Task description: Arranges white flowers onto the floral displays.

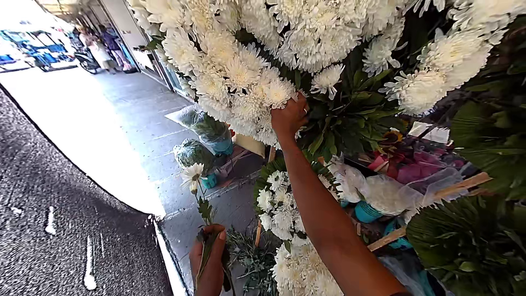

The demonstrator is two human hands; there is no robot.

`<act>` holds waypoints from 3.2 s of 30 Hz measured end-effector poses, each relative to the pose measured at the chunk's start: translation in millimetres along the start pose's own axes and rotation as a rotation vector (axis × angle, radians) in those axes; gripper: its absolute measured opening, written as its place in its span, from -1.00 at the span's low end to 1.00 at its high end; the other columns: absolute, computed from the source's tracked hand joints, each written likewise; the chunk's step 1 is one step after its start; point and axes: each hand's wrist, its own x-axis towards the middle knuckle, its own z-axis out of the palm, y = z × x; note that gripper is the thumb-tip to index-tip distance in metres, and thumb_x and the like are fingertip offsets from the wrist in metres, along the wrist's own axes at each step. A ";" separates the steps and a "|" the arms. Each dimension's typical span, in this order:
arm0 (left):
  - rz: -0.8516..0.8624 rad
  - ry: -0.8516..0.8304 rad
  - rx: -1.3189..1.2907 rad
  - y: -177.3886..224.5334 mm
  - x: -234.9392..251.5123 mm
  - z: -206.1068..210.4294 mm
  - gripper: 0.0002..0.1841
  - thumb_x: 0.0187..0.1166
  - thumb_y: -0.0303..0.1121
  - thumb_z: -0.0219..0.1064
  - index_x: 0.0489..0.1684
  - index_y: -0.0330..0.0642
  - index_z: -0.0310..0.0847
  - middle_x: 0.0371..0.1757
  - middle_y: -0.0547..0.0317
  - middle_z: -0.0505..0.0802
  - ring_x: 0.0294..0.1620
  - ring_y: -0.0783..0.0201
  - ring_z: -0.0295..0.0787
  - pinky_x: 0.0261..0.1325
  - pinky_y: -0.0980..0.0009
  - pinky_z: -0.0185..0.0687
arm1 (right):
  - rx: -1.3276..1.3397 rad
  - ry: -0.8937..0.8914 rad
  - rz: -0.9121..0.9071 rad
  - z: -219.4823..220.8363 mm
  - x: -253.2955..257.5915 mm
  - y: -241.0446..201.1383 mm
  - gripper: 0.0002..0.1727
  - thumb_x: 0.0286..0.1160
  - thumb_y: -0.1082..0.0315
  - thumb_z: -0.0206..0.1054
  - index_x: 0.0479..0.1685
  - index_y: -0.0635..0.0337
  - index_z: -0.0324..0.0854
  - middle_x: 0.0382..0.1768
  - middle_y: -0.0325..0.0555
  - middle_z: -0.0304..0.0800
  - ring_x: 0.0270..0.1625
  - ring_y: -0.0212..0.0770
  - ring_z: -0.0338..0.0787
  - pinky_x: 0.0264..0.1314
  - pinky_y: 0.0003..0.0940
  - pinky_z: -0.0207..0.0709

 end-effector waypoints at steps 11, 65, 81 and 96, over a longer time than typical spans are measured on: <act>0.092 -0.011 0.023 4.7 4.0 11.4 -0.62 0.47 -0.35 0.30 0.25 -0.22 0.53 -0.22 0.30 0.72 -0.42 0.43 0.67 -0.47 0.52 0.65 | -0.189 -0.150 0.002 -7.3 13.6 -10.6 -0.49 0.29 -0.03 0.50 0.25 -0.06 0.79 0.75 0.14 0.19 0.78 0.24 0.14 0.63 0.46 0.06; 0.064 -0.396 -0.004 -24.5 48.3 38.6 -0.43 0.74 0.23 0.02 -0.07 -0.10 0.72 -0.16 0.30 0.79 -0.45 0.51 0.57 -0.43 0.52 0.53 | 0.983 -0.714 0.352 -73.4 -171.8 57.6 -0.72 0.81 0.39 0.10 0.02 0.42 0.68 -0.18 0.07 0.84 -0.20 -0.15 0.86 0.00 -0.21 0.82; 0.277 -0.125 0.015 -19.5 48.9 10.4 -0.79 0.67 -0.20 0.23 -0.32 -0.05 0.66 -0.22 0.36 0.68 -0.45 0.56 0.58 -0.47 0.62 0.59 | 0.537 -0.039 -0.734 -120.1 5.4 -10.3 -0.69 0.61 0.39 0.41 0.24 0.29 0.57 0.03 -0.12 0.85 0.01 -0.21 0.92 0.16 -0.20 0.88; 0.254 -0.106 -0.034 -47.2 37.8 -19.6 -0.92 0.66 -0.26 0.28 -0.23 0.03 0.63 -0.19 0.44 0.68 -0.33 0.57 0.62 -0.29 0.59 0.64 | -0.363 0.658 -1.154 -52.9 128.8 -54.3 -0.79 0.25 0.48 0.42 -0.28 -0.06 0.88 0.67 0.02 0.47 0.80 0.35 0.17 0.78 0.51 -0.30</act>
